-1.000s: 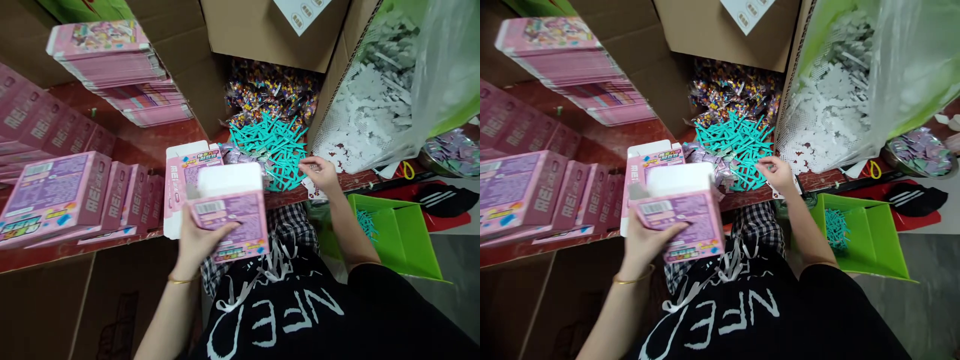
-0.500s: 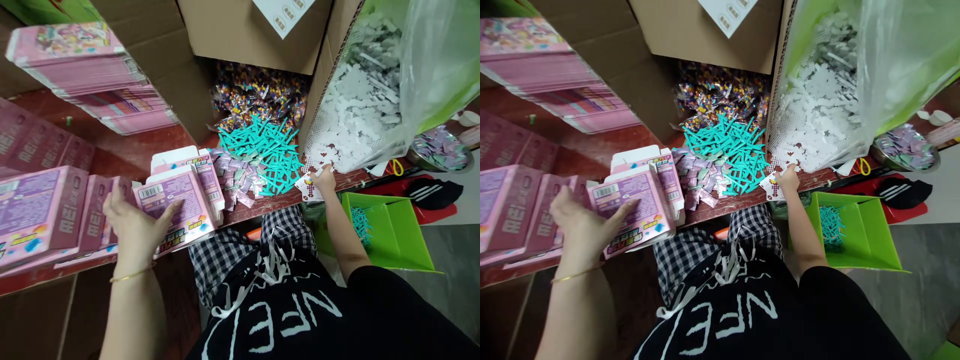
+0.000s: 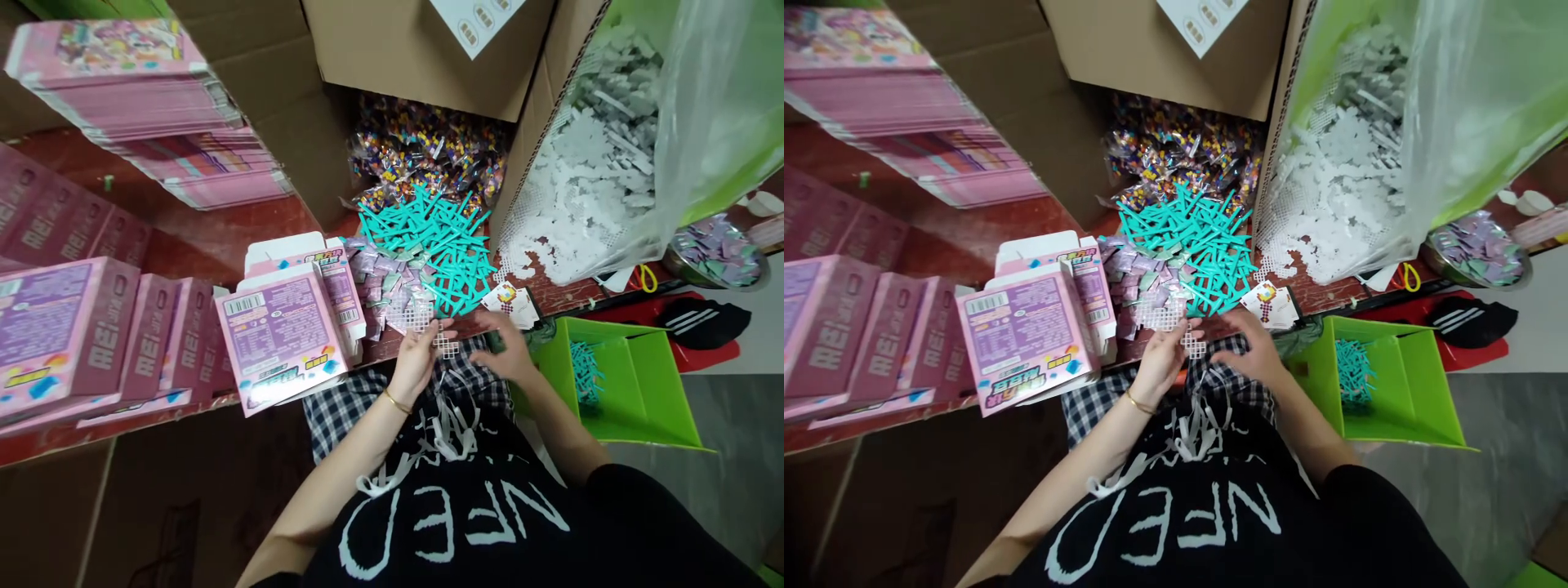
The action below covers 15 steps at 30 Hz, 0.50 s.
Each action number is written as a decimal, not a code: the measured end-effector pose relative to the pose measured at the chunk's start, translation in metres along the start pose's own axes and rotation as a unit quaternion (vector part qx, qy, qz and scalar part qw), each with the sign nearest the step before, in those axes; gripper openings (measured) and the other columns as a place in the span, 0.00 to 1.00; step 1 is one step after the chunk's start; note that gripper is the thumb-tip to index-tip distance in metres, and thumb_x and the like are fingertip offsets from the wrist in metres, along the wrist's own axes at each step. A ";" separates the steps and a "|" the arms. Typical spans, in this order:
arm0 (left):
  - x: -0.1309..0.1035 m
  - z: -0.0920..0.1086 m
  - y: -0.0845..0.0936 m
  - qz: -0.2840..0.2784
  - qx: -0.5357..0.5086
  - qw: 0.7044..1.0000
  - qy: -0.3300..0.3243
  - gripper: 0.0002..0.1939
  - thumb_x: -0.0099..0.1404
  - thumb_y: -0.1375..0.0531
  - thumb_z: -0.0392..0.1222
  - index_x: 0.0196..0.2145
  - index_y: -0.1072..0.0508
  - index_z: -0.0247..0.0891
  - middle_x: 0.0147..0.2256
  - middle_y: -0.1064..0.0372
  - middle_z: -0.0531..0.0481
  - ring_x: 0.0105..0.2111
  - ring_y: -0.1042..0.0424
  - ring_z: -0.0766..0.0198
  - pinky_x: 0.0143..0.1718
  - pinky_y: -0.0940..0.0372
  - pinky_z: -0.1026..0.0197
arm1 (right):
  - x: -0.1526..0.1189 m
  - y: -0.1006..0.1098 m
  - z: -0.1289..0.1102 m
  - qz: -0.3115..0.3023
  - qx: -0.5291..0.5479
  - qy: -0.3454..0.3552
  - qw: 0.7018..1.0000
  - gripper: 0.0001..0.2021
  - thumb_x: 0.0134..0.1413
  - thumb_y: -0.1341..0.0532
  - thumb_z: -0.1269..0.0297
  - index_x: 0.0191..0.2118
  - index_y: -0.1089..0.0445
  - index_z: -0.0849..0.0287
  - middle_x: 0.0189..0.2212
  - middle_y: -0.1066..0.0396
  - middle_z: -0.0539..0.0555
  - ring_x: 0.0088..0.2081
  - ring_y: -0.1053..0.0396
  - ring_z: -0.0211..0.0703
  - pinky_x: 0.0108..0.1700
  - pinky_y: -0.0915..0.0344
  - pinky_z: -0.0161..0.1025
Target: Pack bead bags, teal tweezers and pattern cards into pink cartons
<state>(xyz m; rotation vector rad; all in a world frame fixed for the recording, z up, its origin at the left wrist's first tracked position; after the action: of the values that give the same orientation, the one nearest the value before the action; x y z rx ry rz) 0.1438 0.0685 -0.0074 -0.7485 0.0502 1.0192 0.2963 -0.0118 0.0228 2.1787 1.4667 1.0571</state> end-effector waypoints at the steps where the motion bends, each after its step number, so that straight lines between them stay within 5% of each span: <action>1: 0.000 0.003 0.004 0.011 0.027 0.999 -0.020 0.22 0.54 0.32 0.53 0.39 0.27 0.33 0.44 0.23 0.38 0.36 0.21 0.55 0.31 0.28 0.60 | 0.006 0.009 0.028 0.030 -0.032 -0.076 0.996 0.31 0.46 0.32 0.48 0.54 0.36 0.57 0.47 0.31 0.60 0.45 0.31 0.52 0.49 0.33 0.50; 4: -0.013 0.012 0.012 -0.013 0.141 0.989 -0.047 0.21 0.56 0.33 0.53 0.39 0.27 0.33 0.43 0.23 0.38 0.29 0.22 0.59 0.24 0.32 0.63 | 0.022 0.043 0.117 0.060 -0.182 -0.285 0.939 0.35 0.28 0.26 0.44 0.43 0.31 0.61 0.44 0.31 0.63 0.46 0.32 0.57 0.49 0.35 0.53; 7: -0.029 0.013 0.021 -0.037 0.211 0.976 -0.044 0.22 0.58 0.35 0.54 0.43 0.27 0.34 0.46 0.24 0.37 0.29 0.22 0.59 0.23 0.34 0.64 | 0.036 0.058 0.177 0.003 -0.196 -0.378 0.905 0.28 0.15 0.24 0.48 0.26 0.32 0.57 0.34 0.28 0.58 0.39 0.30 0.54 0.41 0.34 0.45; 11: -0.037 0.006 0.036 -0.024 0.231 0.971 -0.046 0.21 0.60 0.37 0.55 0.44 0.29 0.37 0.47 0.24 0.39 0.29 0.22 0.59 0.27 0.32 0.60 | 0.047 0.058 0.203 0.003 -0.094 -0.396 0.913 0.23 0.19 0.26 0.49 0.17 0.37 0.56 0.16 0.35 0.48 0.21 0.37 0.40 0.25 0.41 0.36; 15: -0.035 0.002 0.043 -0.014 0.246 0.968 -0.047 0.19 0.59 0.37 0.56 0.39 0.31 0.38 0.34 0.22 0.45 0.30 0.23 0.57 0.32 0.30 0.57 | 0.055 0.061 0.198 0.025 -0.048 -0.378 0.924 0.24 0.21 0.28 0.45 0.19 0.35 0.58 0.14 0.36 0.48 0.18 0.40 0.37 0.22 0.43 0.35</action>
<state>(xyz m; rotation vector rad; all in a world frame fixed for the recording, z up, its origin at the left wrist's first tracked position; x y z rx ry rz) 0.0903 0.0561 -0.0163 -0.2463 0.2029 0.9609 0.4905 0.0392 -0.0526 2.1810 0.9733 0.2102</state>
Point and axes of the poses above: each hand's wrist, its own x-axis towards the middle knuckle, its own y-axis out of the back of the hand, z = x × y, the point moved 6 cm from there along x, towards the middle knuckle
